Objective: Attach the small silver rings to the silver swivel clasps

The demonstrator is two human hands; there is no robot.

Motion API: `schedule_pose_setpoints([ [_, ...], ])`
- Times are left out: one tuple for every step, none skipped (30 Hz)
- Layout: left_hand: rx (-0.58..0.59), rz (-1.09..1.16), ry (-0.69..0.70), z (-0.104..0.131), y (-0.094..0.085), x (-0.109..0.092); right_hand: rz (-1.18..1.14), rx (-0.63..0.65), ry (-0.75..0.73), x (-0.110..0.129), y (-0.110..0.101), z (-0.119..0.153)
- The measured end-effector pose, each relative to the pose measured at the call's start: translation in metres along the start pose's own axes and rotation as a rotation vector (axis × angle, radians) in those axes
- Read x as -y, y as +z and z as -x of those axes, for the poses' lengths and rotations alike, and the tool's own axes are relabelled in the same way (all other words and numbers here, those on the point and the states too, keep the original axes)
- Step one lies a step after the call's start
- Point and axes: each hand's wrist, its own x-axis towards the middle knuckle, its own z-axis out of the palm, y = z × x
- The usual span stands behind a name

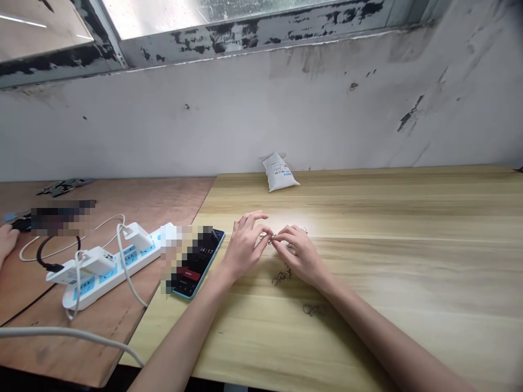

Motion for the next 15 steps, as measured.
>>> schedule_pose_setpoints([
  [0.0, -0.002, 0.005, 0.0, 0.0, 0.0, -0.017, 0.001, -0.001, 0.001, 0.0, 0.0],
  [0.0, -0.003, 0.011, 0.0, -0.001, -0.001, -0.034, 0.006, -0.002, 0.002, -0.001, 0.0],
  [0.0, -0.005, 0.018, 0.0, -0.001, -0.002, -0.049, 0.013, -0.004, 0.004, -0.001, -0.001],
  [-0.002, -0.008, 0.021, 0.0, -0.001, -0.002, -0.062, 0.022, -0.004, 0.005, -0.002, -0.001],
  [-0.006, -0.01, 0.021, 0.0, -0.001, -0.002, -0.072, 0.038, -0.007, 0.006, -0.002, -0.001],
  [-0.014, -0.013, 0.019, 0.0, -0.002, -0.003, -0.075, 0.065, -0.015, 0.007, -0.002, -0.001],
  [-0.027, -0.018, 0.013, 0.0, -0.003, -0.002, -0.065, 0.103, -0.031, 0.008, -0.002, -0.001],
  [-0.042, -0.024, 0.006, -0.001, -0.003, -0.001, -0.036, 0.145, -0.051, 0.008, -0.003, -0.001],
  [-0.056, -0.034, -0.003, -0.001, -0.004, 0.001, 0.01, 0.187, -0.07, 0.008, -0.003, -0.001],
  [-0.061, -0.046, -0.012, -0.001, -0.005, 0.003, 0.071, 0.22, -0.084, 0.006, -0.003, -0.001],
  [-0.057, -0.063, -0.02, 0.0, -0.005, 0.006, 0.138, 0.237, -0.092, 0.004, -0.004, -0.001],
  [-0.035, -0.083, -0.03, 0.0, -0.005, 0.01, 0.204, 0.235, -0.092, 0.001, -0.005, -0.001],
  [0.003, -0.105, -0.04, 0.0, -0.005, 0.014, 0.257, 0.219, -0.088, -0.003, -0.007, -0.001],
  [0.043, -0.127, -0.047, 0.001, -0.004, 0.018, 0.3, 0.197, -0.087, -0.008, -0.009, -0.001],
  [0.084, -0.148, -0.052, 0.001, -0.003, 0.021, 0.338, 0.177, -0.084, -0.012, -0.011, -0.001],
])
